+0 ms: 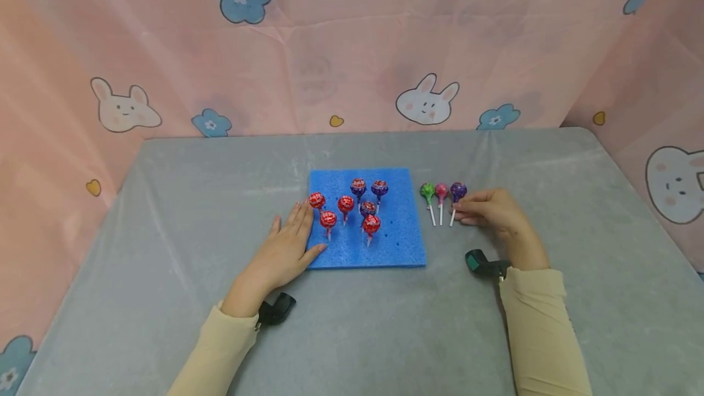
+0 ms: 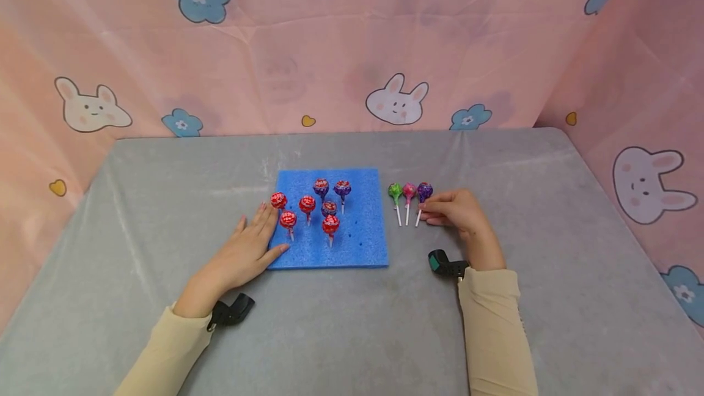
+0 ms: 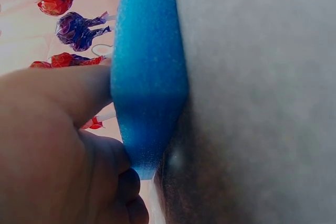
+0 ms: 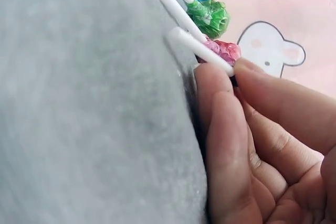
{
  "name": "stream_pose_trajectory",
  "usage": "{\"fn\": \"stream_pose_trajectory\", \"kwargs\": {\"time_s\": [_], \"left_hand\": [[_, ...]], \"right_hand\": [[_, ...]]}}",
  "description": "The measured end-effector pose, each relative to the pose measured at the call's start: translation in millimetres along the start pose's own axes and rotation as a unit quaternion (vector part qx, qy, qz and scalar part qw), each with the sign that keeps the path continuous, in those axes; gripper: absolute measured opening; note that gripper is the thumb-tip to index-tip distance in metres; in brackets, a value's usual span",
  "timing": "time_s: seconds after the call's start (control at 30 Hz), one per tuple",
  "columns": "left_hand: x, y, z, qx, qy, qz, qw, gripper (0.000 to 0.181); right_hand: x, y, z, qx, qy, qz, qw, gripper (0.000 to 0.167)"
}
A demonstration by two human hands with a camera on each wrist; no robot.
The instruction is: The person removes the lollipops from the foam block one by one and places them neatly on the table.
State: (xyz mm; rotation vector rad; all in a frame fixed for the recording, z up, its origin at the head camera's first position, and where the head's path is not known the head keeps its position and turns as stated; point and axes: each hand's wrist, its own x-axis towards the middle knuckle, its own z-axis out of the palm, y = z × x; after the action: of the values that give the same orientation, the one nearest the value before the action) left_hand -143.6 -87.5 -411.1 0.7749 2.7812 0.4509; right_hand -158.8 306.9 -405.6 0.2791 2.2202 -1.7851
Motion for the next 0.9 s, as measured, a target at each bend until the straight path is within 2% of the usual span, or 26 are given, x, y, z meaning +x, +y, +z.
{"fn": "stream_pose_trajectory", "kwargs": {"time_s": [0.1,0.23,0.33,0.57,0.77,0.9], "left_hand": [[0.8,0.0,-1.2,0.001,-0.002,-0.001,1.0,0.075],[2.0,0.1,-2.4,0.001,-0.002,0.0,1.0,0.075],[2.3,0.0,-2.5,0.001,-0.005,-0.002,1.0,0.075],[1.7,0.0,-0.5,-0.001,-0.009,-0.001,1.0,0.076],[1.0,-0.9,0.8,-0.008,-0.001,0.0,1.0,0.076],[0.6,-0.3,2.1,-0.008,0.004,0.001,1.0,0.076]], "right_hand": [[1.5,-1.5,0.3,-0.006,0.001,0.004,1.0,0.011],[2.9,-3.0,0.5,-0.012,0.003,0.007,0.9999,0.024],[3.2,-3.5,-0.1,-0.02,0.007,0.015,0.9997,0.027],[0.5,-2.3,-3.5,-0.024,0.016,0.038,0.9988,0.019],[0.1,-1.8,0.4,-0.041,0.02,0.031,0.9985,0.036],[-0.5,-0.5,1.7,-0.058,0.026,0.028,0.9976,0.039]]}}
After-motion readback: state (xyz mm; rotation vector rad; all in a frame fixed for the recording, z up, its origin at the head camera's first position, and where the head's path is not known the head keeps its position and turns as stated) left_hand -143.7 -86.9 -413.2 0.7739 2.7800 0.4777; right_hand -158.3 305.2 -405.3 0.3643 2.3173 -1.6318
